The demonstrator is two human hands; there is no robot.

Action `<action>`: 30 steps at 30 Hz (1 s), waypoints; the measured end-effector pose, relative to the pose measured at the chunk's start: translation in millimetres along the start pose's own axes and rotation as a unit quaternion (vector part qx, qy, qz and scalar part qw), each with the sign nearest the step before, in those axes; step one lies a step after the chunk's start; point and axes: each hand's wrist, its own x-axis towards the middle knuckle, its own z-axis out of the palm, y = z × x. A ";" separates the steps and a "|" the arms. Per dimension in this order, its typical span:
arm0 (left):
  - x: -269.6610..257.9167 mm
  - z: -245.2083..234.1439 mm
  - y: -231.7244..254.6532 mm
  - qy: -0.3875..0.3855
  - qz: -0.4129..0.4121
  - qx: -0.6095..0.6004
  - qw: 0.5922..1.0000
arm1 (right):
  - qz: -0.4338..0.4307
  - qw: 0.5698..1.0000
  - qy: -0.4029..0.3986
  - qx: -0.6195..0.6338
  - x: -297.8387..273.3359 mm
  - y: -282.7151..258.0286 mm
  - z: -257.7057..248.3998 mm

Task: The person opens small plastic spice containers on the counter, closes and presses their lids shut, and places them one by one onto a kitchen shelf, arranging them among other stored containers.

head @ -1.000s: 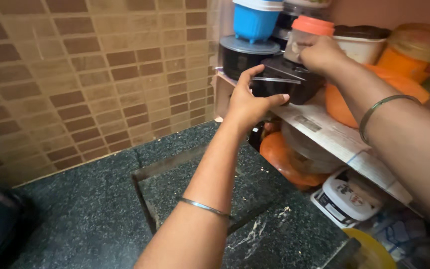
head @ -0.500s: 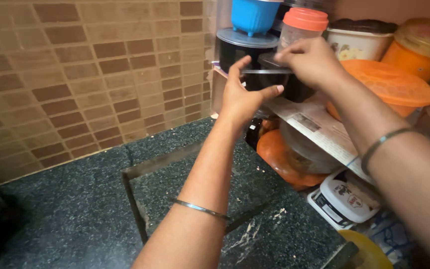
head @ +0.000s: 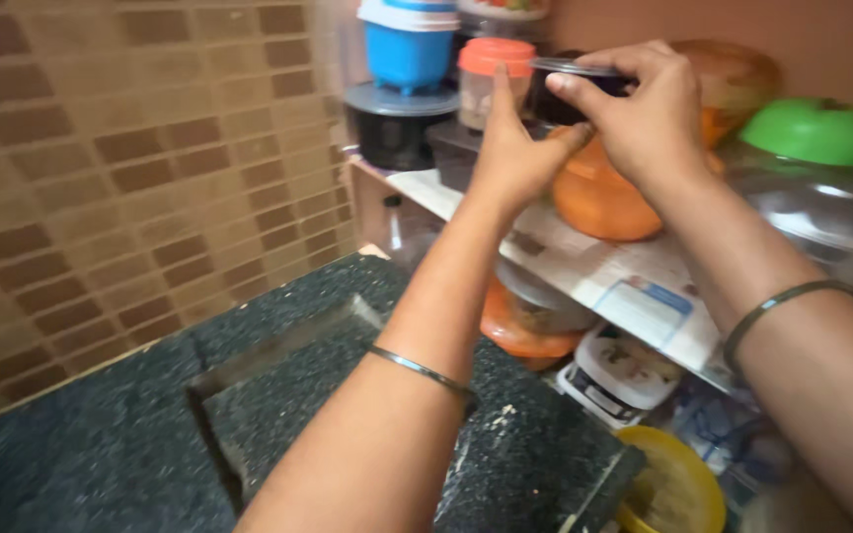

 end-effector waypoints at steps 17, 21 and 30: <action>-87.9 85.4 77.0 -0.028 0.065 0.148 0.986 | 0.030 0.985 0.077 -0.149 -41.8 20.3 -93.7; -93.4 99.6 88.7 -0.027 0.048 0.069 0.996 | 0.053 0.987 0.065 -0.136 -46.3 6.8 -120.1; -106.9 151.9 116.6 -0.019 0.029 0.019 0.999 | 0.071 0.990 0.022 -0.122 -66.4 -23.5 -206.0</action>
